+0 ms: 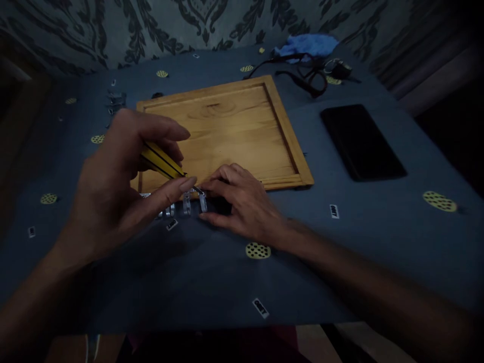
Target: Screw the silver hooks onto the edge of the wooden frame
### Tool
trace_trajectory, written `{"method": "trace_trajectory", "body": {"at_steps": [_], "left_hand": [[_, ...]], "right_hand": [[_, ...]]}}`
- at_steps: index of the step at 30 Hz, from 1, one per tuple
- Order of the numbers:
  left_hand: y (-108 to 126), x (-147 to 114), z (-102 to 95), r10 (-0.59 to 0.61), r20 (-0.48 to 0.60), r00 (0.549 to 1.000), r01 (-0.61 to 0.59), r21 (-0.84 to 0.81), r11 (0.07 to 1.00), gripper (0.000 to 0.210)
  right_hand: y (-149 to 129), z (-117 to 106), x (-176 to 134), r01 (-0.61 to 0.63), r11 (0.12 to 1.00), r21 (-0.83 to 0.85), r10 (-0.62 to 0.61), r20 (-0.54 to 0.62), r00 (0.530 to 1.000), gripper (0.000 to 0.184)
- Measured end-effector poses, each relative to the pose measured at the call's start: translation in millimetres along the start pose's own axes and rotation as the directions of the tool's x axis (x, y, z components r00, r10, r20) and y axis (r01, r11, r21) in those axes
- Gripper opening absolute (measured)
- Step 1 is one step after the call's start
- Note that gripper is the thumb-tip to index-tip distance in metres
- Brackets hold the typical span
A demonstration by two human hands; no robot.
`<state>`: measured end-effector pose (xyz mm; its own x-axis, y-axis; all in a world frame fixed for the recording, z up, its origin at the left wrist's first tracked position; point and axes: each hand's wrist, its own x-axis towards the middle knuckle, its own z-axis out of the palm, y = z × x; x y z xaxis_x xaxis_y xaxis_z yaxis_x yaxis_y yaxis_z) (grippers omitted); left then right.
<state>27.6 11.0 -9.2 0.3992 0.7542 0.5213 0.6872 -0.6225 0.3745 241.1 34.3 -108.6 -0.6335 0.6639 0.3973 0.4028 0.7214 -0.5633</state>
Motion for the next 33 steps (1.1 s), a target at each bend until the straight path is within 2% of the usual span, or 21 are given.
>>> {"method": "trace_trajectory", "body": {"at_steps": [5,9,13,17,19,23,25,33], "left_hand": [[-0.8,-1.3,5.0,0.046,-0.076,0.996,-0.040,0.072,0.997,0.038],[3.1,-1.8,4.4,-0.093,-0.099,0.991,0.094,0.007,0.996,0.046],[5.2,-0.4,3.7,-0.159,-0.038,0.987,0.151,-0.165,0.975,0.047],[5.2,0.3,4.6,-0.162,0.008,0.987,0.160,-0.215,0.963,0.042],[3.8,0.0,5.1,-0.138,0.019,0.990,0.139,-0.206,0.969,0.044],[-0.6,-1.9,5.3,-0.009,-0.020,1.000,0.007,-0.072,0.997,0.053],[-1.8,-2.9,4.6,0.007,-0.036,0.999,-0.009,-0.052,0.999,0.053],[1.0,-1.7,-4.3,-0.104,0.111,0.988,0.122,-0.167,0.978,0.057]], "right_hand": [[-0.5,-0.6,-0.2,-0.019,1.000,0.006,0.019,0.012,1.000,0.046],[-1.1,-1.4,-0.4,-0.029,1.000,-0.007,0.029,0.015,0.999,0.046],[-1.6,-1.7,-0.3,-0.025,1.000,0.008,0.025,0.015,1.000,0.044],[-1.0,-0.5,-0.1,-0.022,1.000,-0.001,0.022,0.006,1.000,0.044],[-0.3,0.4,-0.2,-0.005,1.000,-0.013,0.005,-0.002,1.000,0.046],[0.2,1.2,-0.8,0.011,1.000,-0.025,-0.011,-0.016,1.000,0.047],[-0.4,0.9,-0.7,-0.002,1.000,-0.017,0.002,-0.012,1.000,0.045],[-0.2,-0.1,-0.6,-0.001,1.000,-0.029,0.001,-0.004,1.000,0.044]]}}
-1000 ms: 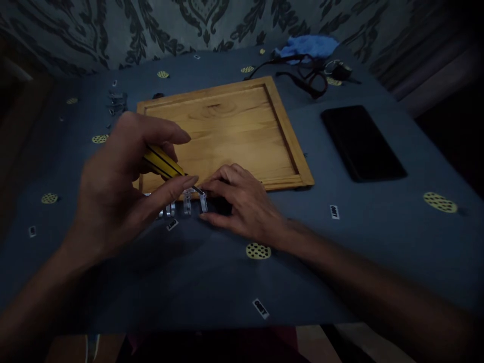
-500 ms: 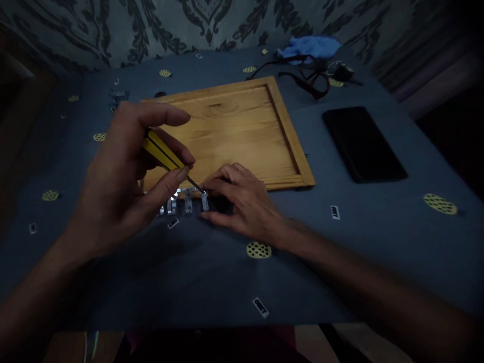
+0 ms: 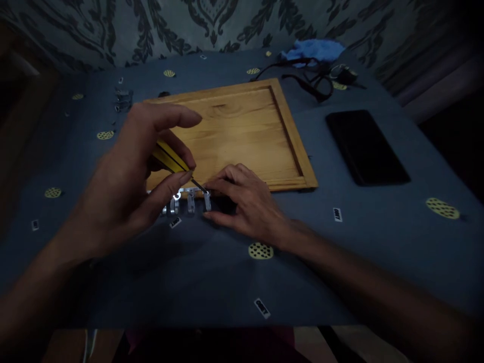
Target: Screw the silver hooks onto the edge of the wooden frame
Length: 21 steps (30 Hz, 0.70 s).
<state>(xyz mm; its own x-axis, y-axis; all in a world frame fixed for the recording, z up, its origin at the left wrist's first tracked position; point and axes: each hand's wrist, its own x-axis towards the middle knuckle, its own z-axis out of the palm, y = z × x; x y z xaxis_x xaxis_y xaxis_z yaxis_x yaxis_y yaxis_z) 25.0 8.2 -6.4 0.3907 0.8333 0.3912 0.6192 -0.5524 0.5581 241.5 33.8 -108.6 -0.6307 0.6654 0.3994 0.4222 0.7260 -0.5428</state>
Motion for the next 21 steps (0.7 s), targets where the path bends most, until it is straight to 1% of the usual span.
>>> {"method": "trace_trajectory", "body": {"at_steps": [2,8,9,12,14,18,21], "left_hand": [[1.3,0.9,-2.4,-0.015,0.006,1.000,0.015,0.001,1.000,0.056],[1.6,2.4,-8.4,-0.008,-0.080,0.997,0.009,0.016,1.000,0.057],[0.8,2.2,-8.6,-0.008,-0.078,0.997,0.010,0.025,1.000,0.056],[-1.7,1.7,-8.0,0.048,-0.046,0.998,-0.047,0.024,0.999,0.059],[-2.5,1.7,-7.3,0.063,-0.025,0.998,-0.062,0.024,0.998,0.058],[-2.4,1.7,-6.1,0.019,-0.025,1.000,-0.018,0.027,0.999,0.052],[-3.4,1.3,-4.8,0.011,-0.015,1.000,-0.011,0.027,1.000,0.054]], "right_hand": [[0.1,0.4,-0.1,-0.007,1.000,0.005,0.007,0.000,1.000,0.042],[-1.1,0.3,-0.5,-0.013,1.000,0.017,0.013,0.001,1.000,0.040],[-1.3,0.0,-0.6,-0.011,1.000,0.016,0.011,0.001,1.000,0.040],[-1.7,-0.9,-0.5,-0.008,1.000,0.014,0.008,0.003,1.000,0.042],[-1.5,-0.9,-0.5,-0.009,1.000,0.012,0.009,0.001,1.000,0.041],[-0.7,0.5,-0.8,-0.010,1.000,0.010,0.011,-0.010,1.000,0.040],[-0.6,1.0,-1.0,-0.009,1.000,0.013,0.009,-0.011,1.000,0.040]]}}
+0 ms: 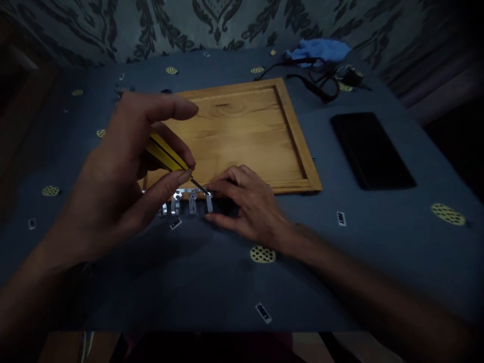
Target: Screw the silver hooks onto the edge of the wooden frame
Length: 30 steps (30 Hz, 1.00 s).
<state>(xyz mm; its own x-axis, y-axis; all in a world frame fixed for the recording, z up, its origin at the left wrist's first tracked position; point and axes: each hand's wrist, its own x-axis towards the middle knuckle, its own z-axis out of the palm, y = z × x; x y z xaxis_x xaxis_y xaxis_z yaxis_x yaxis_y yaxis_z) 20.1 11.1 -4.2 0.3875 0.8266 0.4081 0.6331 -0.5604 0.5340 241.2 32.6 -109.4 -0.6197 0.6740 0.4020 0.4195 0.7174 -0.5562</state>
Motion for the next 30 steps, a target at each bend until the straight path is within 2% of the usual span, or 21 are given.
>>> {"method": "trace_trajectory", "body": {"at_steps": [11,15,21,24,27,30], "left_hand": [[3,-2,0.9,0.048,0.034,0.998,-0.049,0.026,0.998,0.063],[2,0,0.6,0.091,0.067,0.994,-0.093,0.030,0.995,0.058],[2,-1,10.6,0.139,-0.087,0.986,-0.121,0.182,0.976,0.037],[2,-3,12.1,0.147,-0.054,0.988,-0.133,0.206,0.969,0.038],[3,-4,8.7,0.084,-0.033,0.996,-0.074,0.242,0.967,0.040],[3,-2,3.6,0.077,0.032,0.997,-0.082,0.218,0.972,0.038]], "right_hand": [[0,-1,1,-0.002,1.000,-0.008,0.002,0.019,1.000,0.042],[1,0,0,0.001,1.000,-0.012,-0.001,0.017,1.000,0.043],[1,1,1,0.014,1.000,-0.025,-0.014,-0.004,1.000,0.043],[0,0,0,0.022,1.000,-0.008,-0.022,-0.026,0.999,0.044],[-1,-1,0,0.002,1.000,0.015,-0.002,-0.009,1.000,0.042],[-3,-2,1,-0.021,0.999,0.032,0.020,0.011,1.000,0.039]]}}
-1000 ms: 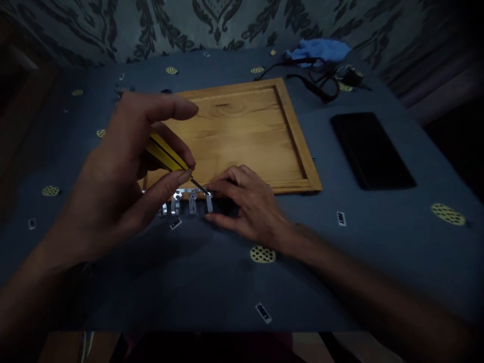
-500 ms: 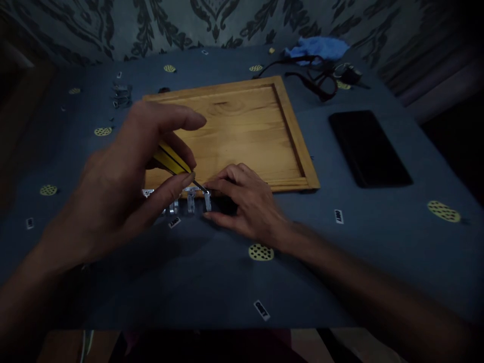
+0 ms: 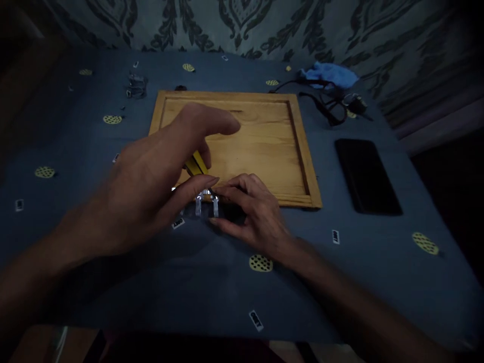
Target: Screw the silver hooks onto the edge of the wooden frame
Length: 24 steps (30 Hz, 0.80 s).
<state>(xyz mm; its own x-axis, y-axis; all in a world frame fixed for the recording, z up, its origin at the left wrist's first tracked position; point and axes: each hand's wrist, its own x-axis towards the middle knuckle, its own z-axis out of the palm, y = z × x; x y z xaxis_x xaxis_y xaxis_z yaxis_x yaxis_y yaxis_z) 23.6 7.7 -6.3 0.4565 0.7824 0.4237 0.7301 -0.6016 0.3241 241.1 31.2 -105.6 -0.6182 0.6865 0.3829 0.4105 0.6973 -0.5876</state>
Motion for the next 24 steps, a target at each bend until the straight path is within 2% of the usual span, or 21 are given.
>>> {"method": "trace_trajectory", "body": {"at_steps": [6,10,16,18,24], "left_hand": [[-5,4,-5.4,0.044,0.086,0.995,-0.040,-0.053,0.998,0.034],[-6,3,-4.8,-0.007,0.111,0.994,0.019,-0.111,0.994,0.040],[-8,1,-4.8,-0.035,0.107,0.994,0.050,-0.137,0.989,0.043],[-8,1,-5.3,-0.048,0.115,0.992,0.064,-0.137,0.989,0.043],[-8,0,-5.3,-0.056,0.116,0.992,0.071,-0.126,0.989,0.043]], "right_hand": [[1,2,0,0.040,0.999,-0.006,-0.040,-0.017,0.999,0.038],[-2,0,0,0.062,0.998,0.017,-0.062,-0.017,0.998,0.038],[-9,-7,1,-0.018,0.999,0.028,0.016,0.056,0.998,0.028],[-9,-6,1,-0.036,0.999,0.018,0.035,0.045,0.998,0.027],[-4,-1,1,0.017,1.000,-0.013,-0.017,-0.006,1.000,0.030]]}}
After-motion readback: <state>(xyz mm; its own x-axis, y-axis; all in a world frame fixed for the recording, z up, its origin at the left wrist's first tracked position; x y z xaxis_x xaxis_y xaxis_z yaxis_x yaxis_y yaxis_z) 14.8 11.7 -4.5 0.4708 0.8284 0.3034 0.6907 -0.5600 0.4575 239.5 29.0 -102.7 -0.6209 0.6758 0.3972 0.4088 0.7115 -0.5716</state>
